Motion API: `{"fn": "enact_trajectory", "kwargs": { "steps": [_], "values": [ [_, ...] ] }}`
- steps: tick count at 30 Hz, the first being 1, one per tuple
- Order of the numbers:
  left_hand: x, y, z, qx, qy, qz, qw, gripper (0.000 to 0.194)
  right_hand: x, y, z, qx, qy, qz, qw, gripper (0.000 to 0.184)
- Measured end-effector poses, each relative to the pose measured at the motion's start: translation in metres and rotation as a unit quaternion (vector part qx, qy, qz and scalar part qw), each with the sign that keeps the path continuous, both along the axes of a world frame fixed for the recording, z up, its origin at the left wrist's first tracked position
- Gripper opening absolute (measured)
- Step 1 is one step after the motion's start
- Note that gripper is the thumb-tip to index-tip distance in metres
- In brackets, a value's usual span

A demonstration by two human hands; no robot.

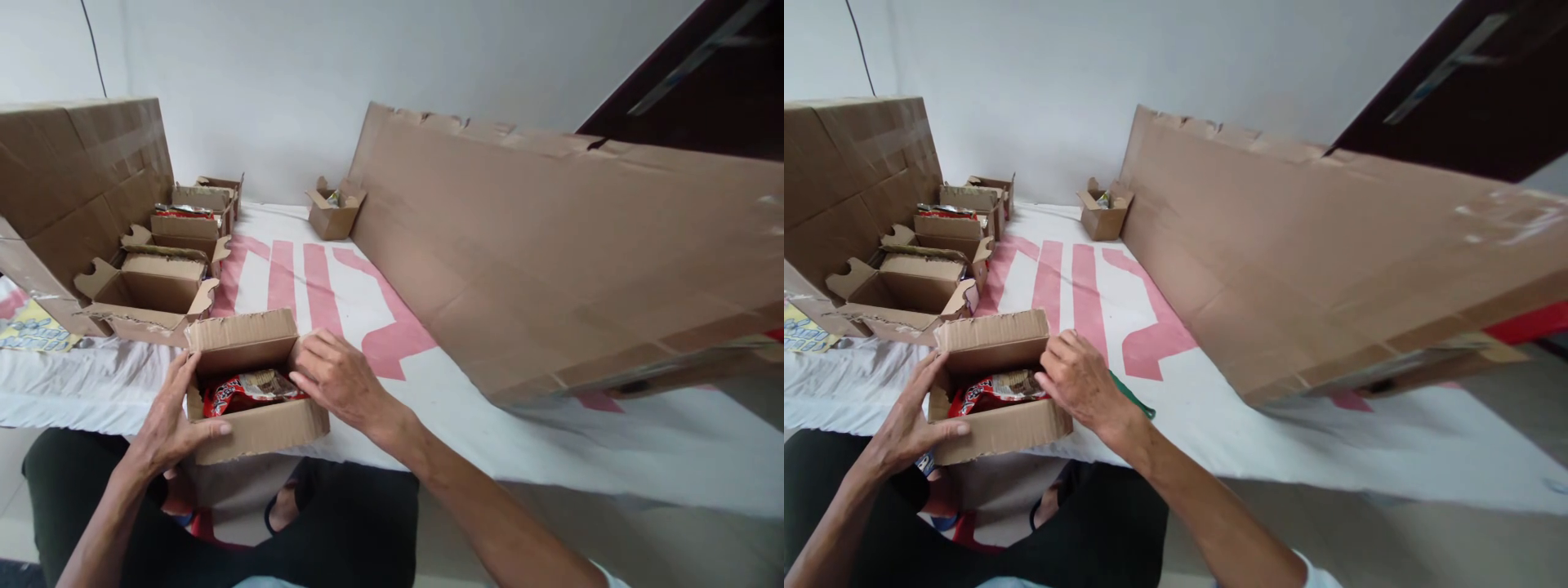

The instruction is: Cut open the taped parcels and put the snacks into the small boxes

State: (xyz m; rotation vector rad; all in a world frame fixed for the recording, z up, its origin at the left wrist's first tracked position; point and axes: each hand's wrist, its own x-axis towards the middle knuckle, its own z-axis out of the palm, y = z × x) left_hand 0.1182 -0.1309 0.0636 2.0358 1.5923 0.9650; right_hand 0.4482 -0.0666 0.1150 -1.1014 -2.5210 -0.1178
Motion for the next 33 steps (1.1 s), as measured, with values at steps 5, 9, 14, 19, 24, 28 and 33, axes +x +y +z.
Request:
{"fn": "enact_trajectory", "kwargs": {
  "steps": [5, 9, 14, 19, 24, 28, 33],
  "values": [
    [-0.001, 0.003, 0.002, 0.004, 0.001, -0.006, 1.0, 0.117, -0.044, 0.008, 0.039, -0.213, -0.097, 0.055, 0.971, 0.017],
    [-0.004, 0.004, -0.002, 0.012, 0.011, -0.009, 1.0, 0.111, -0.069, 0.021, 0.055, -0.29, -0.226, 0.053, 0.929, 0.022],
    [-0.005, 0.008, -0.006, 0.015, 0.015, -0.01, 1.0, 0.107, -0.077, 0.028, 0.06, -0.291, -0.293, 0.069, 0.908, 0.018],
    [-0.006, 0.011, -0.003, 0.006, 0.033, -0.005, 0.999, 0.102, -0.072, 0.02, 0.05, -0.23, -0.242, 0.071, 0.94, 0.018],
    [-0.007, 0.014, 0.002, -0.001, 0.069, 0.005, 0.998, 0.101, -0.059, 0.021, 0.043, -0.171, -0.122, 0.069, 0.975, 0.026],
    [-0.006, 0.015, 0.008, -0.003, 0.099, 0.012, 0.995, 0.098, -0.052, 0.028, 0.048, -0.216, -0.08, 0.063, 0.971, 0.013],
    [-0.004, 0.014, 0.015, 0.008, 0.122, 0.011, 0.992, 0.091, -0.065, 0.027, 0.047, -0.246, -0.206, 0.069, 0.945, 0.011]
  ]
}}
